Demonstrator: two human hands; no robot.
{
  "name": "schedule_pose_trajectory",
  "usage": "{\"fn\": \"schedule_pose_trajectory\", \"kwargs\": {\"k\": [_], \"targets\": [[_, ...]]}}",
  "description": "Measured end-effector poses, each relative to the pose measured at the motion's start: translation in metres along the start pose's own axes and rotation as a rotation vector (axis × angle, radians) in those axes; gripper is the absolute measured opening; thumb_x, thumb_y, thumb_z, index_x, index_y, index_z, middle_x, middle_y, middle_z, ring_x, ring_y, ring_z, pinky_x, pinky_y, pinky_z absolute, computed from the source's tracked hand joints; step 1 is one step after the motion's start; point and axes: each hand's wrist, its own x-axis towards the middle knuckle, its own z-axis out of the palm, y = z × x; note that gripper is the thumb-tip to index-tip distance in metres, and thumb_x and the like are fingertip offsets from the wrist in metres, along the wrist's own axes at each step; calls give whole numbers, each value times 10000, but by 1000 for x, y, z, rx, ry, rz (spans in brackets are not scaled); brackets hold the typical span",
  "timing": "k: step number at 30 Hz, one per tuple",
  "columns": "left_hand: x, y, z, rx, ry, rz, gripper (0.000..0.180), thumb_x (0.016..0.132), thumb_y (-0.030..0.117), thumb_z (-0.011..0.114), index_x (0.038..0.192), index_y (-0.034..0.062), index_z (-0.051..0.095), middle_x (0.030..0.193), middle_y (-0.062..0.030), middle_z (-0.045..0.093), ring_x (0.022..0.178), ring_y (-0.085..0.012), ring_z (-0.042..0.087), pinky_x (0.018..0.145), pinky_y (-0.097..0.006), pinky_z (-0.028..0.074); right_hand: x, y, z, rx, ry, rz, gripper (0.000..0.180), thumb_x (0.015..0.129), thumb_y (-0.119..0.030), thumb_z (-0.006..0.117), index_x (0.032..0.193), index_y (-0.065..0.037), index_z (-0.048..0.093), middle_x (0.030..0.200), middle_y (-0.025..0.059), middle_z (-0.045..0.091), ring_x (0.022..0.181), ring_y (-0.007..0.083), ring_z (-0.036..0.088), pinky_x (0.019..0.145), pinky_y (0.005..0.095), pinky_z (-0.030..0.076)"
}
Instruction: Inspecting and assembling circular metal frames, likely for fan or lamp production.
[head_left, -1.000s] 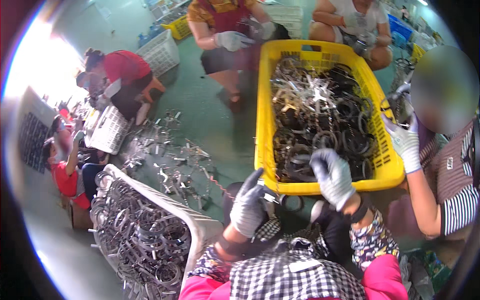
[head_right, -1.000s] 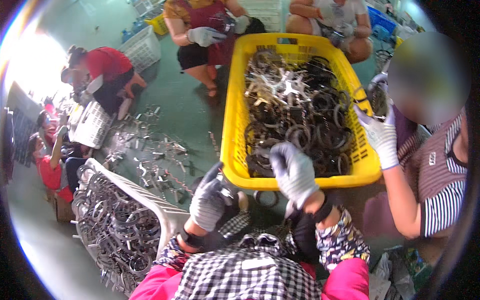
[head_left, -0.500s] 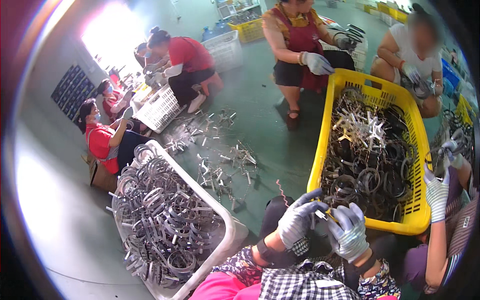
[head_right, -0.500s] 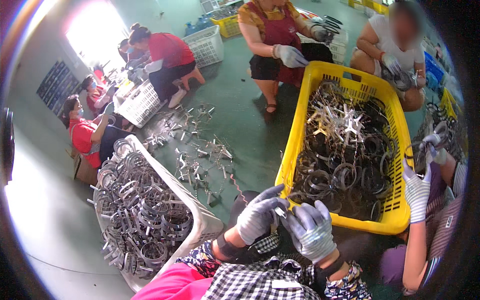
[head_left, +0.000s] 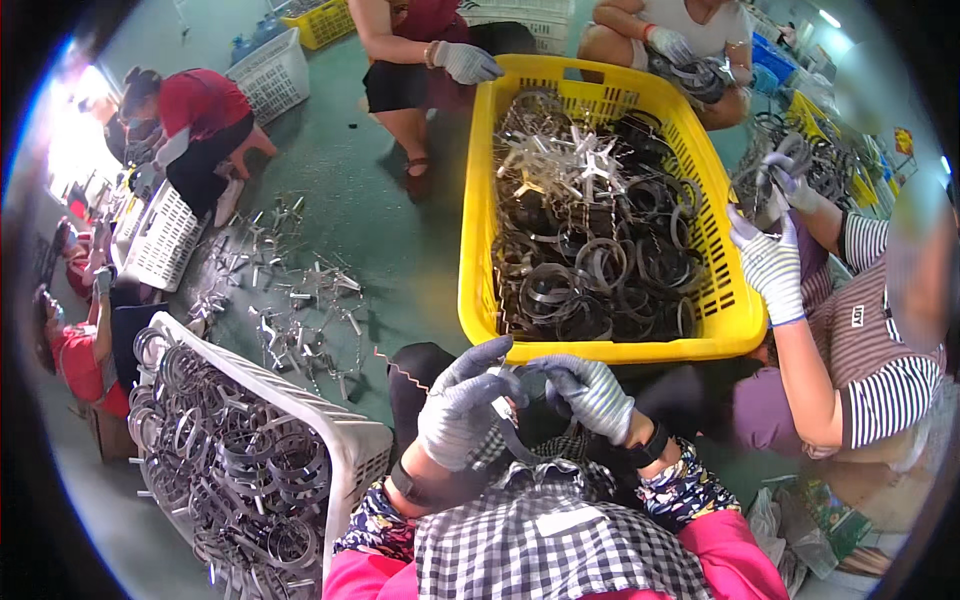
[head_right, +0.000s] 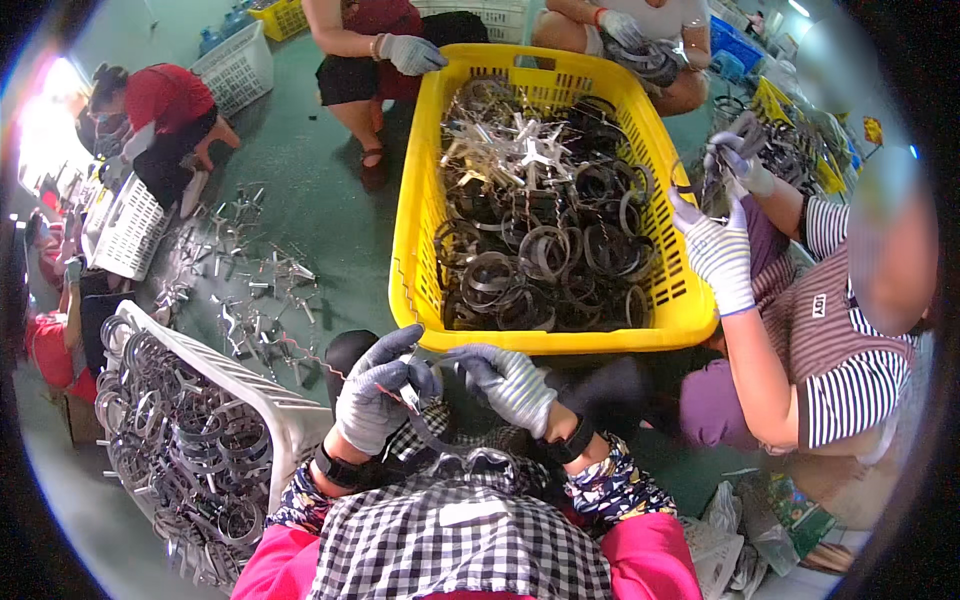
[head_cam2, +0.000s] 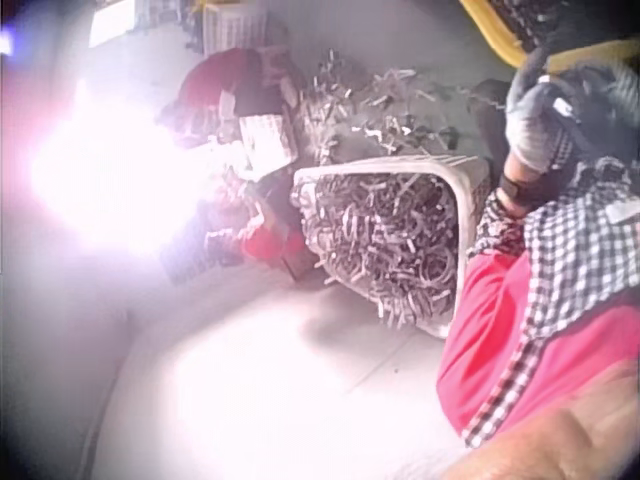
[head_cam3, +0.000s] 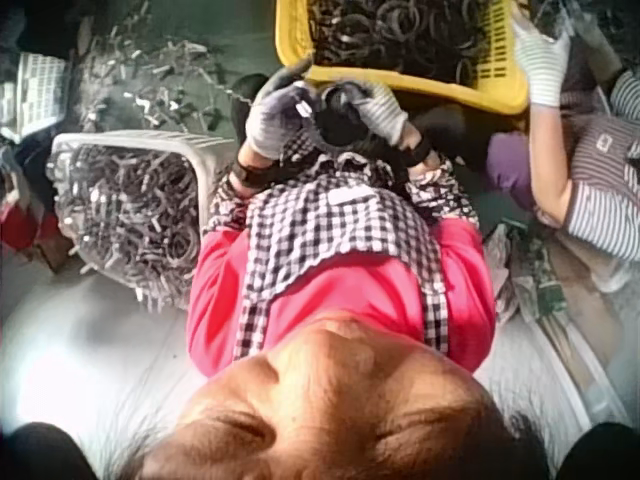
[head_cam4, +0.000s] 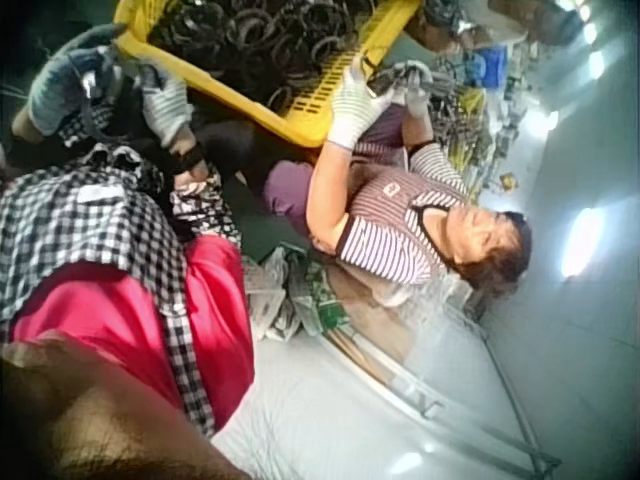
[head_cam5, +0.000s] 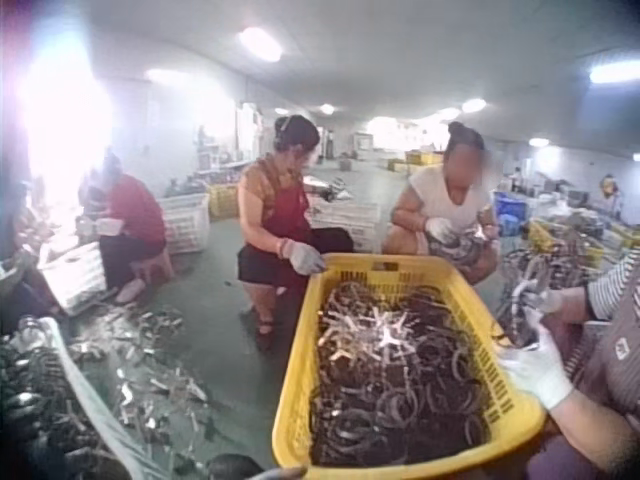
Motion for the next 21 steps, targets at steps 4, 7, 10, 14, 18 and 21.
{"fn": "schedule_pose_trajectory", "kwargs": {"k": [4,7,10,14,18,21], "targets": [[3,1,-8,168,51,27,455,872,116,527,1308,-2,470,815,-184,640,726,-277,619,703,-343,496,9,-36,-31,62,482,167,277,983,-272,493,1113,-44,583,754,32,640,537,68,522,478,203,427],[4,2,-11,104,0,-84,459,882,76,583,1316,-7,458,884,-116,650,726,-158,627,677,-254,497,23,-62,-42,567,467,-50,407,988,-383,443,1160,-31,554,848,65,670,536,67,545,460,189,439],[3,-5,-8,231,37,-207,457,878,104,598,1303,-17,483,878,-51,625,719,-111,584,658,-223,463,36,-76,-25,698,120,-19,417,976,-407,469,1151,-42,568,829,45,663,561,66,561,468,179,430],[-3,-16,-3,634,-88,-279,432,890,109,598,1305,24,516,1023,-6,617,774,-72,539,718,-219,440,52,-89,10,598,229,-23,299,982,-333,495,1045,-71,624,618,-57,489,442,22,385,391,182,302],[-4,-16,-6,529,-30,-261,397,893,62,583,1287,33,540,1107,-12,603,858,-68,545,742,-219,453,62,-115,8,493,107,220,284,962,-341,534,1045,-86,627,629,-58,506,451,15,408,394,177,320],[0,-9,-15,368,45,-162,411,884,21,577,1292,32,536,1005,6,607,856,-60,537,759,-215,451,62,-130,-14,571,531,154,320,961,-362,524,1068,-77,621,667,-31,570,529,45,544,465,189,444]]}}
